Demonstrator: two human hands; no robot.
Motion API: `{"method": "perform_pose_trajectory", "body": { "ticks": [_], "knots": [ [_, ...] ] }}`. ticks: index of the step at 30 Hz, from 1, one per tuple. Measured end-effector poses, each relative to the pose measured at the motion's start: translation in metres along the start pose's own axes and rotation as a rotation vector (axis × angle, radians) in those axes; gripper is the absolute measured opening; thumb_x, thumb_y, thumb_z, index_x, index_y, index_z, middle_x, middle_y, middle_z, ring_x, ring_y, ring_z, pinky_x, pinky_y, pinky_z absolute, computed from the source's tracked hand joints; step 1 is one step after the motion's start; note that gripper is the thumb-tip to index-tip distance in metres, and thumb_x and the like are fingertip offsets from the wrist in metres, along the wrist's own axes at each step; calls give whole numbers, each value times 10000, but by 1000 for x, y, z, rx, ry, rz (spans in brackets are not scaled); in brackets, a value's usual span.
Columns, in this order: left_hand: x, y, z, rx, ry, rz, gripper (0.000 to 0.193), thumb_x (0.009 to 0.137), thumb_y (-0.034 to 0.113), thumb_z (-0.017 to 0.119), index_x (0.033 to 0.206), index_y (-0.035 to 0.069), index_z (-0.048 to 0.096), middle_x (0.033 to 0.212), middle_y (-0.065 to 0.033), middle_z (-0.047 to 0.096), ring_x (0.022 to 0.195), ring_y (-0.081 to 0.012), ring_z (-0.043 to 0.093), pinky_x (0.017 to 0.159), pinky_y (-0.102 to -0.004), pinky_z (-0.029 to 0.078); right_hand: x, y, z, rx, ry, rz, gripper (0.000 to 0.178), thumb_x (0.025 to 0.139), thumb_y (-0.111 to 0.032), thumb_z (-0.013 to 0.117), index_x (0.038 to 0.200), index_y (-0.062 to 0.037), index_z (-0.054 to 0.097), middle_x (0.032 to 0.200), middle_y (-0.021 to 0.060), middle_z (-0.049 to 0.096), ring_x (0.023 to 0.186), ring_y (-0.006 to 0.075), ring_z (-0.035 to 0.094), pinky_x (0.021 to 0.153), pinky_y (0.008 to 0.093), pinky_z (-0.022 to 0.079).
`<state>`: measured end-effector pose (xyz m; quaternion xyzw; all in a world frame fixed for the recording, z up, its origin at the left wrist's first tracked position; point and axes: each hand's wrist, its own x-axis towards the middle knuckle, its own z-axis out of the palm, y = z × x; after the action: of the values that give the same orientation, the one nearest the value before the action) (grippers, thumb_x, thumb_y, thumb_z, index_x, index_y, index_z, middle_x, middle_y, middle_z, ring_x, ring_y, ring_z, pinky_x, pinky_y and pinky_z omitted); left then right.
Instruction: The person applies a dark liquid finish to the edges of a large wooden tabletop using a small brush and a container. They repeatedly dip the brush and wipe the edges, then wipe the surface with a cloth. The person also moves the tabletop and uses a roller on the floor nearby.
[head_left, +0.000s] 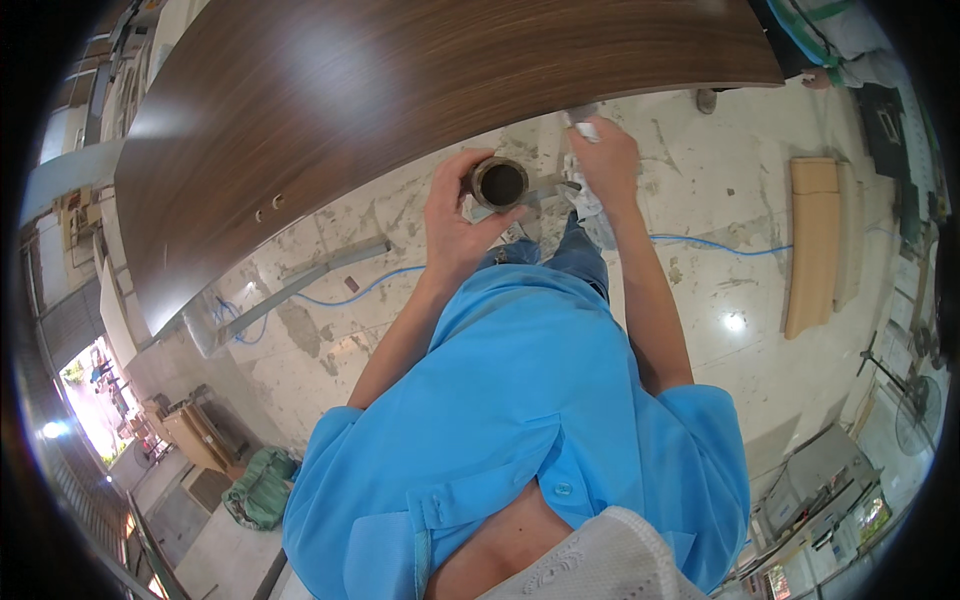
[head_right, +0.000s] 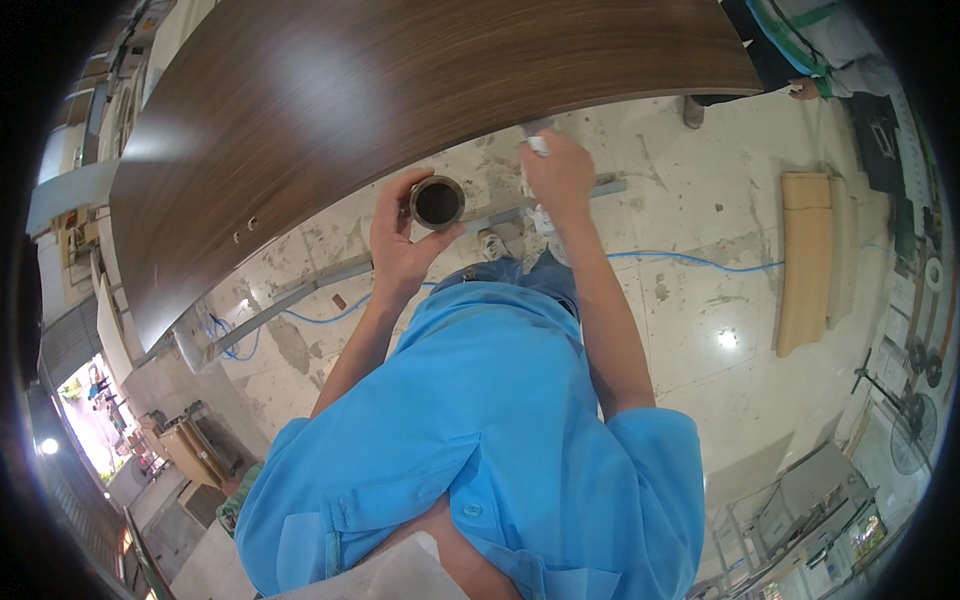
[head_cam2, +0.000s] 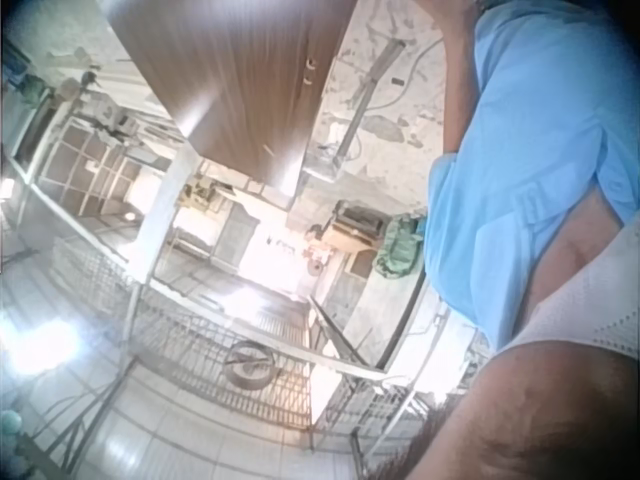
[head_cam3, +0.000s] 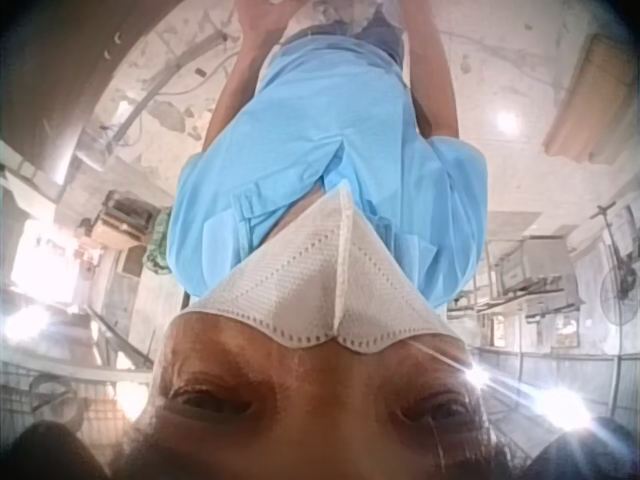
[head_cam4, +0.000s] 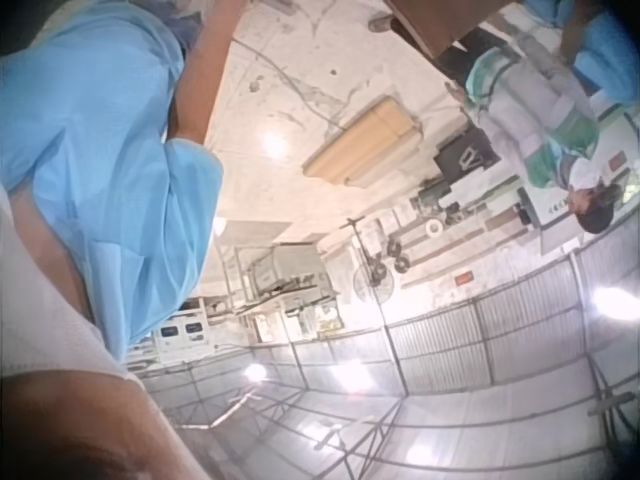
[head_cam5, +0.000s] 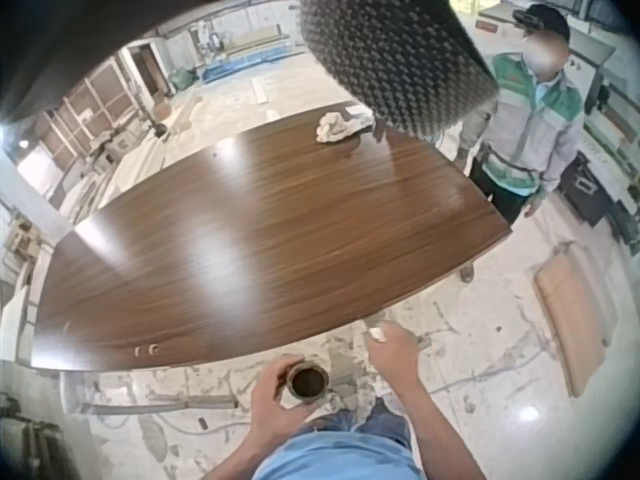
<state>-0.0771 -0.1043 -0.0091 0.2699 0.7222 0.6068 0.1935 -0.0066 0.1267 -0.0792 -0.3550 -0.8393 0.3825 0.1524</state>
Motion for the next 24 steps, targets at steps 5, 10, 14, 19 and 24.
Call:
{"method": "perform_pose_trajectory", "body": {
  "ticks": [5,10,14,19,24],
  "knots": [
    [0,2,1,-38,5,-2,691,777,30,915,1389,51,596,1319,-97,599,1192,-212,640,1031,-356,527,1,0,0,-40,41,-55,267,888,-285,782,998,-41,773,932,197,753,863,383,726,780,443,557],
    [2,2,4,25,-12,-5,715,783,-32,893,1416,54,572,1300,-70,621,1202,-176,634,1075,-337,507,6,5,-6,-7,47,-47,264,899,-280,780,1012,-42,769,928,191,755,858,373,728,778,440,557],
    [4,4,6,-1,-5,-10,706,771,33,921,1395,47,591,1328,-101,598,1202,-215,639,1037,-358,530,7,9,-13,39,109,36,254,901,-276,784,1012,-49,766,960,171,757,883,376,723,788,434,557],
    [7,6,8,4,-20,-13,697,775,26,912,1395,50,592,1325,-101,598,1202,-215,638,1042,-357,527,4,8,-10,26,17,-71,235,889,-260,793,993,-51,763,947,155,752,873,373,719,783,429,557],
    [8,7,11,0,-11,-11,696,776,17,910,1394,49,591,1321,-96,600,1199,-211,639,1048,-357,522,3,8,-6,-44,140,7,232,885,-263,790,990,-60,760,959,146,748,898,377,715,782,439,554]
  ]
}}
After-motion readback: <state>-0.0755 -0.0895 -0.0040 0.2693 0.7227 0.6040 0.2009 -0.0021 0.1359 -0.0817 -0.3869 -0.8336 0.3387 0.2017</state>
